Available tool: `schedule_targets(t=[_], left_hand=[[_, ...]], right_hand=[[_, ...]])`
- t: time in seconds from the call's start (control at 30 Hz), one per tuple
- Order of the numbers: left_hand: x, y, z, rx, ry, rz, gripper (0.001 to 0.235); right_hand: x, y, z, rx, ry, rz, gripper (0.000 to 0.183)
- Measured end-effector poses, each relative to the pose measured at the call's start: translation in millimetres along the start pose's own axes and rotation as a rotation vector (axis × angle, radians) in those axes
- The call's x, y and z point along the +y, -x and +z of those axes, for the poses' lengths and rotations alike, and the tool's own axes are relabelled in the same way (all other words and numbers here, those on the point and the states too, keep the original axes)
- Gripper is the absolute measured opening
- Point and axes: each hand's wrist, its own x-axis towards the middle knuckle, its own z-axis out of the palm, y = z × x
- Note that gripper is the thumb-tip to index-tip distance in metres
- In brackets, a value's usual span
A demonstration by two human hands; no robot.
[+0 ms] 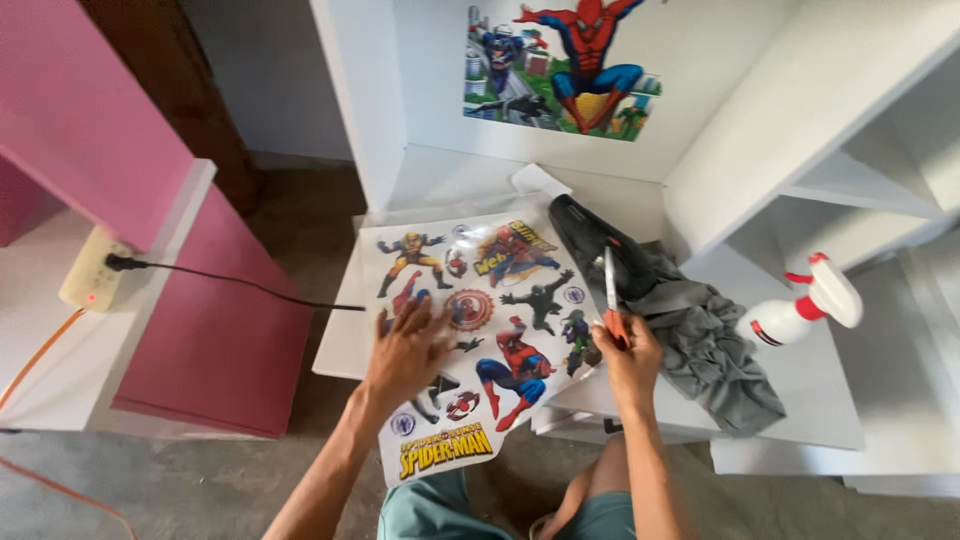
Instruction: The person uses scissors to cut out individual superhero stickers from a large sticker sheet placed on a white shelf. They carefully trim around the edges of each character and logo.
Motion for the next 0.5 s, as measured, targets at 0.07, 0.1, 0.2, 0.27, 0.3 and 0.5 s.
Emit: schedule_targets(t=[0.07, 0.1, 0.2, 0.27, 0.3, 0.5], left_hand=[[-11, -21, 15, 0.106, -0.061, -0.027, 0.053], [-23, -33, 32, 0.094, -0.057, -0.024, 0.053], [-35, -52, 55, 0.366, -0.14, -0.054, 0.038], [-12, -49, 23, 0.581, -0.044, 0.023, 0.045], [5, -42, 10, 0.575, -0.043, 0.028, 0.045], [79, 24, 6, 0.819, -0.098, 0.462, 0.022]], right_hand=[[4, 3, -4, -0.003, -0.028, 0.005, 0.03], [0, 6, -1, -0.001, -0.022, 0.015, 0.03], [-2, 13, 7, 0.032, -0.137, 0.017, 0.02], [3, 13, 11, 0.07, -0.193, 0.022, 0.017], [-2, 13, 12, 0.075, -0.191, 0.028, 0.017], [-2, 12, 21, 0.135, -0.328, 0.111, 0.009]])
